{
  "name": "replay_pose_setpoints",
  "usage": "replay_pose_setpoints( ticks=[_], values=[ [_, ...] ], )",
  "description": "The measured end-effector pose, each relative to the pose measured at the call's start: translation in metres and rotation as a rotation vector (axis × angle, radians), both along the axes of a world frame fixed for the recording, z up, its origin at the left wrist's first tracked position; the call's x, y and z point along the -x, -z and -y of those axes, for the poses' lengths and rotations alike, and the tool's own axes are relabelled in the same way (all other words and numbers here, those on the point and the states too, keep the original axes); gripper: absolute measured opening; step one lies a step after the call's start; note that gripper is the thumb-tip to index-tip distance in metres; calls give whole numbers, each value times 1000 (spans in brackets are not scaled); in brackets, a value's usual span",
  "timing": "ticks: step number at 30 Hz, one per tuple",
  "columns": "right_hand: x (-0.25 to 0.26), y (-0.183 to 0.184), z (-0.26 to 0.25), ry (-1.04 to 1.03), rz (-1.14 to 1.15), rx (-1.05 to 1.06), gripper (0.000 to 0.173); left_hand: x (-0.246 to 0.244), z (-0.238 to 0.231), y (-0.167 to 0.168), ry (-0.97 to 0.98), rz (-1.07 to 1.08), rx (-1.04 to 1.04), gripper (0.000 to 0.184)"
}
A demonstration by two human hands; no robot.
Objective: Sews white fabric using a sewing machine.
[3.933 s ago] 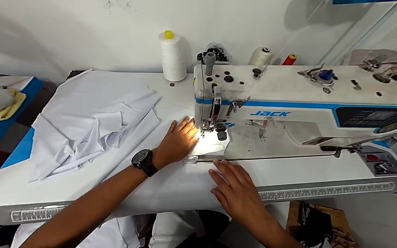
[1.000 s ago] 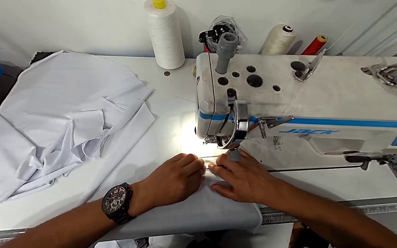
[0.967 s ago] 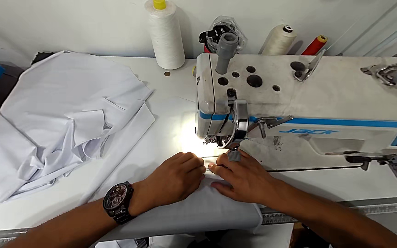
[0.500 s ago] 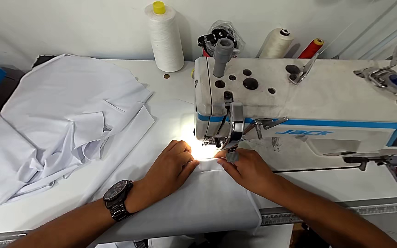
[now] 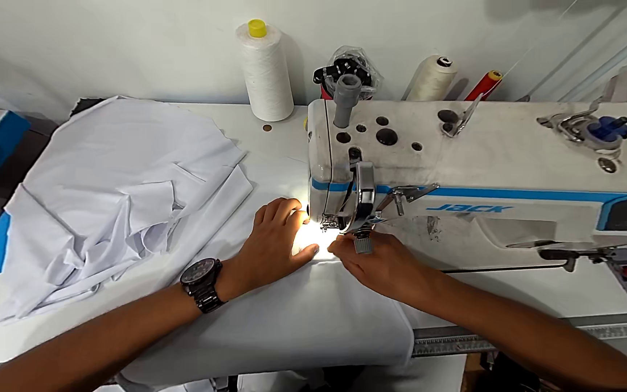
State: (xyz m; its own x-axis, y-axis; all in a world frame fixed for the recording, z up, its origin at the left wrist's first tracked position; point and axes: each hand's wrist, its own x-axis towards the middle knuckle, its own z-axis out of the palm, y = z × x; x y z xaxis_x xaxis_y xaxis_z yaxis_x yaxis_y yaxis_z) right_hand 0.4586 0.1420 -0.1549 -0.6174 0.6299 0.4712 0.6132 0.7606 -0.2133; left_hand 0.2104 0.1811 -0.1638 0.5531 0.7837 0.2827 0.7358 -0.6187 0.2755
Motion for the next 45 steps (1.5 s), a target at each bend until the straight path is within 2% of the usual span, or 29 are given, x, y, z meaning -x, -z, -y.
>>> replay_pose_setpoints(
  ticks=[4,7,9,14,18,22,26,30,32,35,38,41,45],
  values=[
    [0,19,-16,-63,-8,116,18,3,-6,-3,38,65,61,50],
    [-5,23,-20,-62,-51,198,18,25,-10,-8,300,190,30,29],
    [-7,24,-19,-80,-62,229,17,40,-15,-14,513,178,45,19],
    [-9,23,-20,-118,-44,229,20,44,-24,-7,600,106,-22,18],
    [-10,24,-19,-157,-51,225,22,38,-16,-9,553,146,-78,23],
    [-9,20,-17,-115,93,296,23,28,-6,-18,496,340,-15,22],
    [2,11,-19,-168,206,219,22,15,3,-18,501,390,-25,20],
    [2,8,-19,-92,215,202,23,21,-3,-7,399,165,-14,26],
    [-6,13,-13,-9,118,81,26,26,-9,-1,313,36,2,40],
    [-8,10,-5,168,89,32,33,29,-14,-2,278,-32,-16,55],
    [-3,6,-7,247,108,-6,43,25,-13,-12,253,-81,-7,57],
    [3,5,-9,247,96,41,46,19,-4,-20,193,-112,11,51],
    [4,14,-13,177,12,184,27,18,7,-15,201,-78,-39,45]
  ],
)
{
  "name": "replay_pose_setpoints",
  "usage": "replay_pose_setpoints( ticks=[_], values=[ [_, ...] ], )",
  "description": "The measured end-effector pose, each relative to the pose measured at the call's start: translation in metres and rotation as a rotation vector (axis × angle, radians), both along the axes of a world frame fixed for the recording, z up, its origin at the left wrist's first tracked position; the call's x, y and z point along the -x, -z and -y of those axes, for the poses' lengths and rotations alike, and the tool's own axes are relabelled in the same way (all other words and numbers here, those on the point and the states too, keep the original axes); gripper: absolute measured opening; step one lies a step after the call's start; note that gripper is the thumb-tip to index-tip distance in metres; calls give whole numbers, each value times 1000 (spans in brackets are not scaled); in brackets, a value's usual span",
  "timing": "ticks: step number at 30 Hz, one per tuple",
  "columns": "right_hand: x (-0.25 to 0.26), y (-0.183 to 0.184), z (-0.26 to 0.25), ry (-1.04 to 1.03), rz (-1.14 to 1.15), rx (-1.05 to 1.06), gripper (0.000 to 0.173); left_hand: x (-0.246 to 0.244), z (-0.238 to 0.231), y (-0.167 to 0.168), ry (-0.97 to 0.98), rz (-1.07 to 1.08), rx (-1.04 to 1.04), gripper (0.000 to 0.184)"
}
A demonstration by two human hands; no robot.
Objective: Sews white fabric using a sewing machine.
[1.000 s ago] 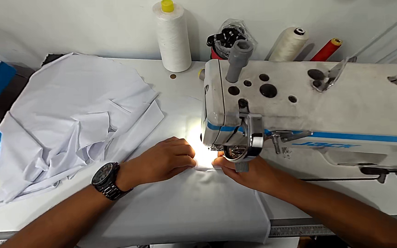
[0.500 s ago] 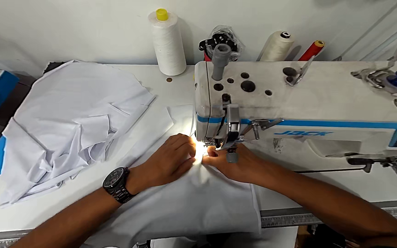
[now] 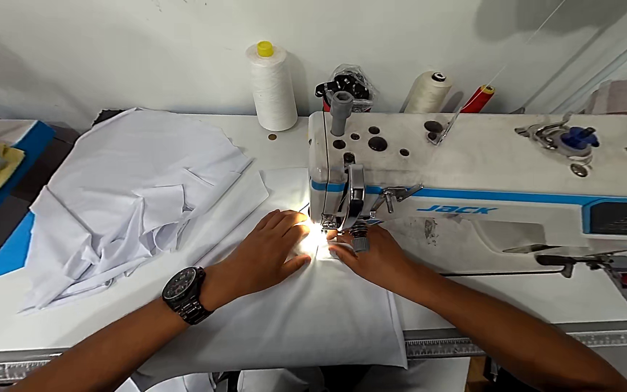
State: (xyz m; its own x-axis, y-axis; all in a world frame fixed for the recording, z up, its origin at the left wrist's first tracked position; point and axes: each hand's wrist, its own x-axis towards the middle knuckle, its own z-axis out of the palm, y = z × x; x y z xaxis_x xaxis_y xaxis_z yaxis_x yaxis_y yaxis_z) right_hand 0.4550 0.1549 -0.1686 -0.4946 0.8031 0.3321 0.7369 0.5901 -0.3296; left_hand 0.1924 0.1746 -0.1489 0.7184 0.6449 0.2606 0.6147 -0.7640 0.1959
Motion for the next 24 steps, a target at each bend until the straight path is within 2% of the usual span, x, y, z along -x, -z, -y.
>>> replay_pose_setpoints(
  ticks=[2,5,10,15,19,22,24],
  values=[
    [-2,0,-2,-24,-101,82,20,1,-1,1,10,13,18,46],
    [-6,-6,-2,-52,-134,142,16,-3,-7,1,5,8,24,54],
    [-12,-12,-5,-91,-105,178,13,-14,-20,3,-17,-51,58,46],
    [-12,-9,-5,-187,62,13,23,-13,-18,10,-49,-15,31,47],
    [-8,-13,-3,-190,185,98,29,-8,-12,2,-24,106,1,39],
    [-12,-13,-3,-168,115,53,24,-5,-2,5,68,134,-17,43],
    [-13,-10,-2,-113,17,-31,20,-2,5,14,96,81,-17,53]
  ],
)
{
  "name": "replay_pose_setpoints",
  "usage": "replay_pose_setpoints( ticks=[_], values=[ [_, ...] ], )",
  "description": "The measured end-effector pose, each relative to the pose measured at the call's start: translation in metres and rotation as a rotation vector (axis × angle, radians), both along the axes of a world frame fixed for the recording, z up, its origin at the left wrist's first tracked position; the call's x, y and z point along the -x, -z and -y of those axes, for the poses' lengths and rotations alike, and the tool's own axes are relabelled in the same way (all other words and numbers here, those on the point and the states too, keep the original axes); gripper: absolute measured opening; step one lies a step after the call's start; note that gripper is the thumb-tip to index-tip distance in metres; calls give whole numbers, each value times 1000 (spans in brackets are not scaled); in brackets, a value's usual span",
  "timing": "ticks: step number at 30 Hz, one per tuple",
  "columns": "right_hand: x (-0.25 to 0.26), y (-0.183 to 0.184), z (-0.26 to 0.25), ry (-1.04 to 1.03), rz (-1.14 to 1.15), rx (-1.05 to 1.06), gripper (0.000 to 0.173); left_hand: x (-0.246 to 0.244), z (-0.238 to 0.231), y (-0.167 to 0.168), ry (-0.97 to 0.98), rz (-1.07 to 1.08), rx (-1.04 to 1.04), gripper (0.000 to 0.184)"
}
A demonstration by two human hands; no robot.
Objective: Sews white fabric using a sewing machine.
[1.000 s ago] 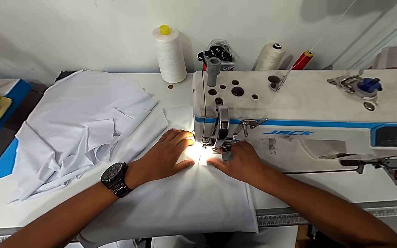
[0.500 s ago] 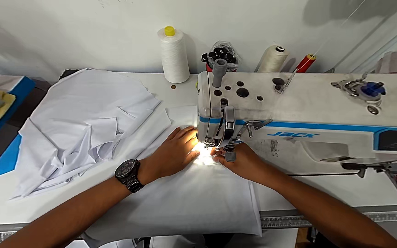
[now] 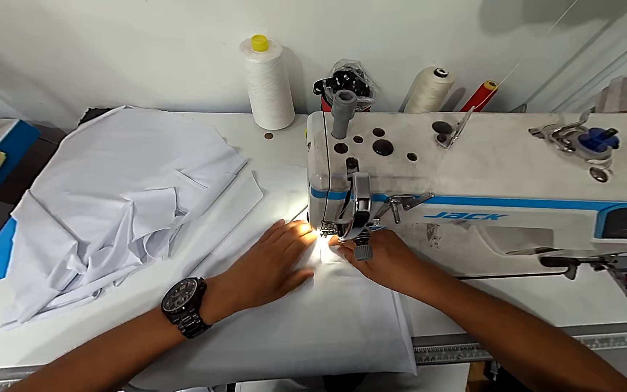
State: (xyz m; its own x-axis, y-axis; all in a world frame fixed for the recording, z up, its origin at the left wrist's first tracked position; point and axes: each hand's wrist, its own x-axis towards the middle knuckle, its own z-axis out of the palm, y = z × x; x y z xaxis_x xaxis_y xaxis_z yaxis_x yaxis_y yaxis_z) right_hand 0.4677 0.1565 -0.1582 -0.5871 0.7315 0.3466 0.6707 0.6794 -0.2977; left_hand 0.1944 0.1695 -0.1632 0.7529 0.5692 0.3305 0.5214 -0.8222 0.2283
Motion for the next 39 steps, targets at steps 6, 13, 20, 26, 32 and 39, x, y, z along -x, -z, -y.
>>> replay_pose_setpoints(
  ticks=[6,13,20,26,32,39],
  values=[
    [1,8,-3,78,-49,62,19,3,2,6,-51,-130,1,65],
    [-1,3,-6,139,-66,119,19,-2,0,-1,-71,-105,7,65],
    [1,6,-5,117,-48,58,17,4,8,4,145,-35,-49,47],
    [-3,5,-8,50,-54,40,19,6,8,5,155,-34,-27,49],
    [-3,3,-9,24,-86,40,17,10,4,5,169,-71,-11,55],
    [0,0,23,-37,-86,76,17,15,43,9,132,-51,35,54]
  ],
)
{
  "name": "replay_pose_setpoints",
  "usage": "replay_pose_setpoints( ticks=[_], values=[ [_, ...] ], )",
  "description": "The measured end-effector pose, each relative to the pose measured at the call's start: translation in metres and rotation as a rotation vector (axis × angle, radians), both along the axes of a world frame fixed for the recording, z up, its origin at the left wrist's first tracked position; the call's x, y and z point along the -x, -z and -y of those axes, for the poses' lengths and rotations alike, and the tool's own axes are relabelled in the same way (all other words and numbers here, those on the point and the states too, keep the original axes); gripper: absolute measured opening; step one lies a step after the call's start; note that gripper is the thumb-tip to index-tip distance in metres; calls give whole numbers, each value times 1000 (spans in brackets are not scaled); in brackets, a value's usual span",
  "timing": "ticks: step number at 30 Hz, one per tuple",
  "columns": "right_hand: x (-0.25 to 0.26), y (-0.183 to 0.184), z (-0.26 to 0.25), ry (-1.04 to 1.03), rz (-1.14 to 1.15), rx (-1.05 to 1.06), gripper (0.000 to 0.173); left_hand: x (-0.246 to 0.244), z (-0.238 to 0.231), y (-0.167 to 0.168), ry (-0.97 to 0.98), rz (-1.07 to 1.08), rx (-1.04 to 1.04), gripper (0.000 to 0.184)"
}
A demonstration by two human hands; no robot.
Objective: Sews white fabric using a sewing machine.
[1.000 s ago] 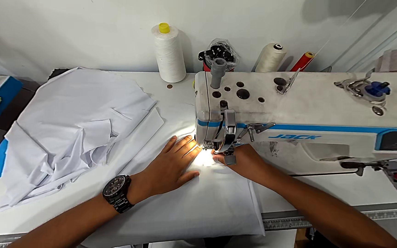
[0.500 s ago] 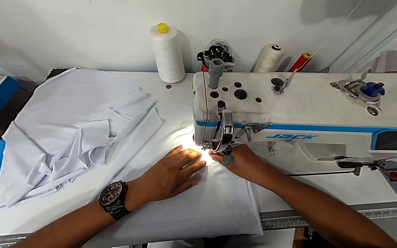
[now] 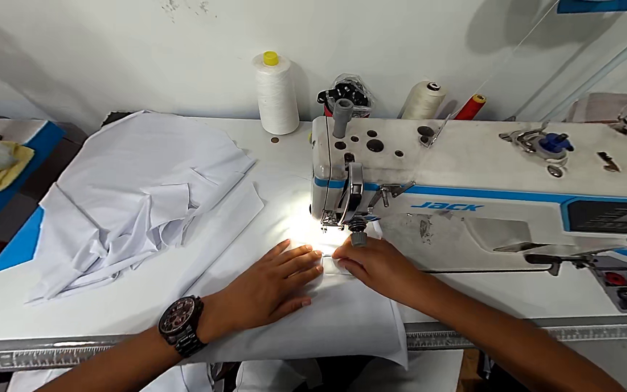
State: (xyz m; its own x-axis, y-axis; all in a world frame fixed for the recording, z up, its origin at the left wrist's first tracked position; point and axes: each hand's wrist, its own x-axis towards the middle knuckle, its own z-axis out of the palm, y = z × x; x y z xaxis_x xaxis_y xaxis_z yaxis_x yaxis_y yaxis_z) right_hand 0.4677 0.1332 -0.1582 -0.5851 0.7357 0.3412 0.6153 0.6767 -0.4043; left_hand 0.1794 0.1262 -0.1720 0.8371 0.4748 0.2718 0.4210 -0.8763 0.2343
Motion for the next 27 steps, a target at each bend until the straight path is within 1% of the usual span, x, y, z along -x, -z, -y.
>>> replay_pose_setpoints(
  ticks=[2,4,5,7,10,12,13,14,16,17,18,19,20,21,22,23,24,26,27],
  values=[
    [0,3,10,36,15,-110,16,2,11,3,-5,-4,10,52],
    [1,-1,15,90,75,-213,17,1,13,4,-6,-4,-3,50],
    [3,-6,21,104,93,-247,20,1,11,3,-8,-4,-12,49],
    [8,-10,39,74,105,-244,26,-1,11,1,-15,-2,-17,48],
    [10,3,60,-30,235,-126,55,-3,12,1,-20,-9,-18,47],
    [9,12,64,-45,297,-79,65,-1,13,-3,-48,6,-26,46],
    [8,13,64,-45,309,-65,67,5,17,-8,-112,44,-41,45],
    [8,14,64,-45,313,-56,68,15,23,-16,-239,87,-42,42],
    [7,14,64,-37,309,-48,69,48,49,-37,-642,120,-12,44],
    [7,15,64,-30,305,-40,68,66,65,-42,-862,102,5,52],
    [7,15,63,-25,307,-34,68,82,80,-40,-1058,83,11,62],
    [7,15,63,-18,312,-29,67,89,92,-34,-1204,82,15,66],
    [8,16,65,-12,312,-25,65,89,100,-29,-1291,76,23,58],
    [9,16,69,-4,309,-28,64,81,102,-28,-1319,67,23,46],
    [12,16,76,8,305,-31,63,68,101,-33,-1306,50,46,38],
    [15,17,87,28,299,-22,62,52,99,-43,-1254,45,105,34],
    [19,17,103,60,292,-6,61,32,97,-57,-1150,73,186,32],
    [28,18,139,147,235,-1,58,-28,96,-81,-823,116,337,25],
    [33,21,157,210,161,-11,51,-69,104,-88,-616,133,351,22]
  ],
)
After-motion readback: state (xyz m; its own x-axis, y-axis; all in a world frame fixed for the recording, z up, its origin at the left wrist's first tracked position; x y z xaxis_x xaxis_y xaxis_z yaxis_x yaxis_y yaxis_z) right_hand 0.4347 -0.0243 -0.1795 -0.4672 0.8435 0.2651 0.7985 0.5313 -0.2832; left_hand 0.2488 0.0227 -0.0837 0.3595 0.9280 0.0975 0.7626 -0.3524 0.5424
